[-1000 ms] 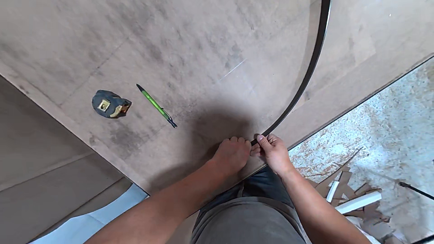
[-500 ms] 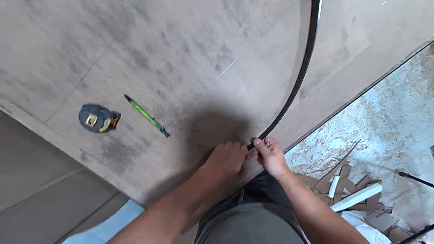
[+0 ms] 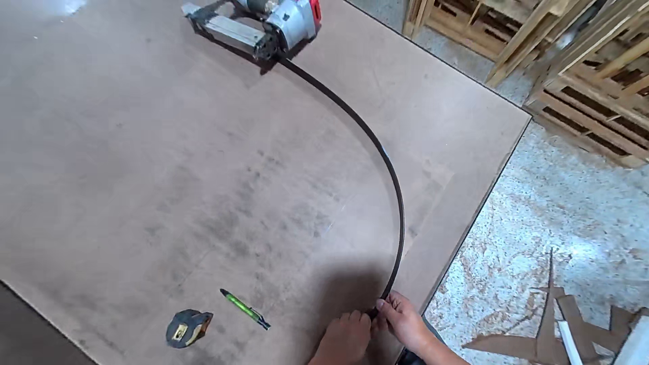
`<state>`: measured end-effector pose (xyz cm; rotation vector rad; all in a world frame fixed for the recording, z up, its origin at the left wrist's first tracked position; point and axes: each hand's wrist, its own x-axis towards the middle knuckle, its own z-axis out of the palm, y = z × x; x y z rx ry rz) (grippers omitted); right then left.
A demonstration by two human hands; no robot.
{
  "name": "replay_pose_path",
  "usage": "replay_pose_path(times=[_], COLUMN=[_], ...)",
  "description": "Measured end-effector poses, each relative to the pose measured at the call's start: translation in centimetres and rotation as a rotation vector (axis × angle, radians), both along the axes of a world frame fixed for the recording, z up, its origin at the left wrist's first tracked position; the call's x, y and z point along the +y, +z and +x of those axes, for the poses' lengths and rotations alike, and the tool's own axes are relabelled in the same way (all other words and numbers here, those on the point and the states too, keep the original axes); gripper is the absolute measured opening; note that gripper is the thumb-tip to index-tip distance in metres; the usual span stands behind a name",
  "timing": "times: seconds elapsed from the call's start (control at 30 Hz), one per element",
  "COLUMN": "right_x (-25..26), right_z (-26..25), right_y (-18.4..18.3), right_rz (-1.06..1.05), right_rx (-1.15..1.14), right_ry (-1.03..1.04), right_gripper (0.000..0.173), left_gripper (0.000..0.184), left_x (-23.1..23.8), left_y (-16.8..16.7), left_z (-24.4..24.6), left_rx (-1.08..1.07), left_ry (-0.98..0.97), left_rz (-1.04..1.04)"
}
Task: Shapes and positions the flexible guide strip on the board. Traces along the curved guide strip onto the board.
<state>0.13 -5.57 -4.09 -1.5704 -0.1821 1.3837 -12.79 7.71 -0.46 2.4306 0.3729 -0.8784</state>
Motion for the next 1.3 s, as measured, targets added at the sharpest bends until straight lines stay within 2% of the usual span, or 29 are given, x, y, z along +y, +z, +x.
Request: replay_pose_path(times=[0.07, 0.33, 0.47, 0.73, 0.87, 1.0, 1.07, 1.23, 1.3], right_x=[0.0, -0.3, -0.4, -0.3, -0.3, -0.2, -0.6, -0.7, -0.7], right_z=[0.0, -0.1, 0.0, -0.3, -0.6, -0.2, -0.7, -1.0, -1.1], right_y=[-0.1, 0.0, -0.2, 0.1, 0.0, 0.1, 0.5, -0.4, -0.4], right_rz=[-0.004, -0.018, -0.053, -0.065, -0.061, -0.168, -0.185, -0.083, -0.081], right_rx=[-0.011, -0.064, -0.101, -0.033, -0.068, -0.171, -0.2, -0.165, -0.171], right_ry=[0.003, 0.033, 0.082, 0.049, 0.033, 0.126, 0.149, 0.045, 0.028], right_gripper=[0.026, 0.027, 0.03, 0.031, 0.03, 0.034, 0.035, 0.033, 0.033], left_gripper=[0.03, 0.022, 0.023, 0.021, 0.022, 0.029, 0.027, 0.024, 0.023], left_x=[0.0, -0.8, -0.6, -1.0, -0.8, -0.2, -0.3, 0.0, -0.1], left_y=[-0.3, -2.7, -2.3, -2.3, -2.2, -1.3, -1.2, -1.1, -1.4], left_z=[-0.2, -2.1, -2.0, -2.1, -2.1, -1.2, -1.5, -1.2, -1.4], left_rx=[-0.044, -0.452, -0.39, -0.406, -0.369, -0.261, -0.206, -0.162, -0.215], left_ry=[-0.009, -0.044, -0.045, -0.033, -0.024, -0.014, -0.023, -0.052, -0.059], left_rz=[0.028, 0.223, 0.162, 0.208, 0.166, 0.072, 0.031, 0.041, 0.07])
